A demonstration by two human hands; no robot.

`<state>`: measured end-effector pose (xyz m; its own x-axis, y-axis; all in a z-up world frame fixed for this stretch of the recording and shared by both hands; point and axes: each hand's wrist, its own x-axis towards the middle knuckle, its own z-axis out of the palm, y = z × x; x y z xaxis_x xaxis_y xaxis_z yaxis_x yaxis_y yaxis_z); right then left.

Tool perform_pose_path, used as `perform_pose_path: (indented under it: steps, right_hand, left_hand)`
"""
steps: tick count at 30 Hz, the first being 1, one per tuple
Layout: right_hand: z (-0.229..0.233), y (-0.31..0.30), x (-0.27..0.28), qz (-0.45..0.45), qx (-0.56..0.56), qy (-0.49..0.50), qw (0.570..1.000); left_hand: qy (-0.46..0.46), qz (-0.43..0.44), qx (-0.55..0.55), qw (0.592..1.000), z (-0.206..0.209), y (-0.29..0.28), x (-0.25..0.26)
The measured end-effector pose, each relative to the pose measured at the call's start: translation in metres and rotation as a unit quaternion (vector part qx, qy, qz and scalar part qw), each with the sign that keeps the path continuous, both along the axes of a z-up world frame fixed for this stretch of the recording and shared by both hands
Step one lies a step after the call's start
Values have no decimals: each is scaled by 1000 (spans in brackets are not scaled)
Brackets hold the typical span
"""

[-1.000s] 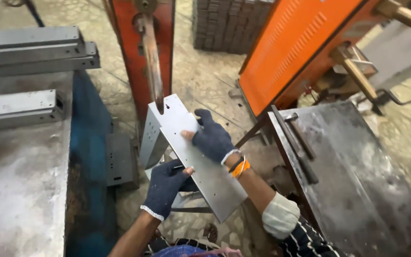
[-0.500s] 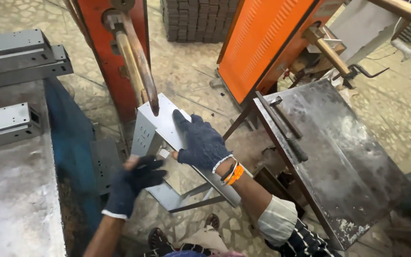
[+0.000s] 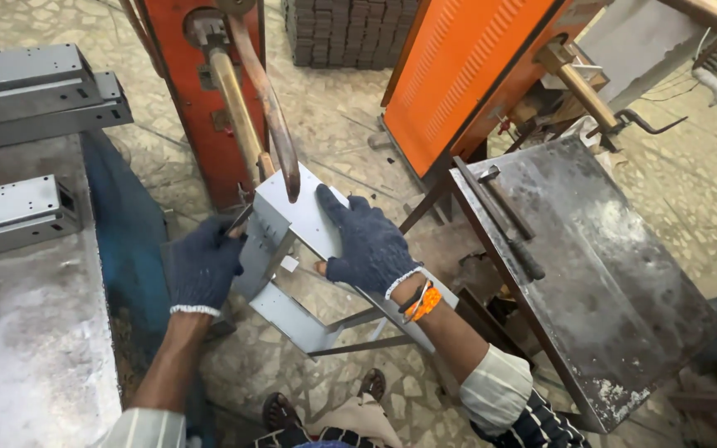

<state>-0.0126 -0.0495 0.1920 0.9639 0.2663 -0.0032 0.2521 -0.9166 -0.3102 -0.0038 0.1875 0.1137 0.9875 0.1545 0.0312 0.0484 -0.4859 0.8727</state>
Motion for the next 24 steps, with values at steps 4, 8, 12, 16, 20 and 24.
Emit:
perform_pose_path:
  steps: [4,8,12,16,20,24]
  right_hand:
    - [6,3,1,-13,-4,14,1000]
    - [1,1,1,-21,7,15,1000]
    - [1,0,1,-6,12,3,1000]
    - [4,2,1,-3,1,14,1000]
    - [5,2,1,-12,-7,23,1000]
    - [5,2,1,-7,-9,27,1000]
  left_hand:
    - [-219,-2,57,974,2,-1,11]
    - [-232,5,-78,970,-4,-10,9]
    - [-209,35,-123,970,-13,-21,10]
    - [-209,42,-208,954,-28,-28,6]
    - [-193,20,-290,937,-38,-27,6]
    - [-132,12,-304,943,-46,-16,11]
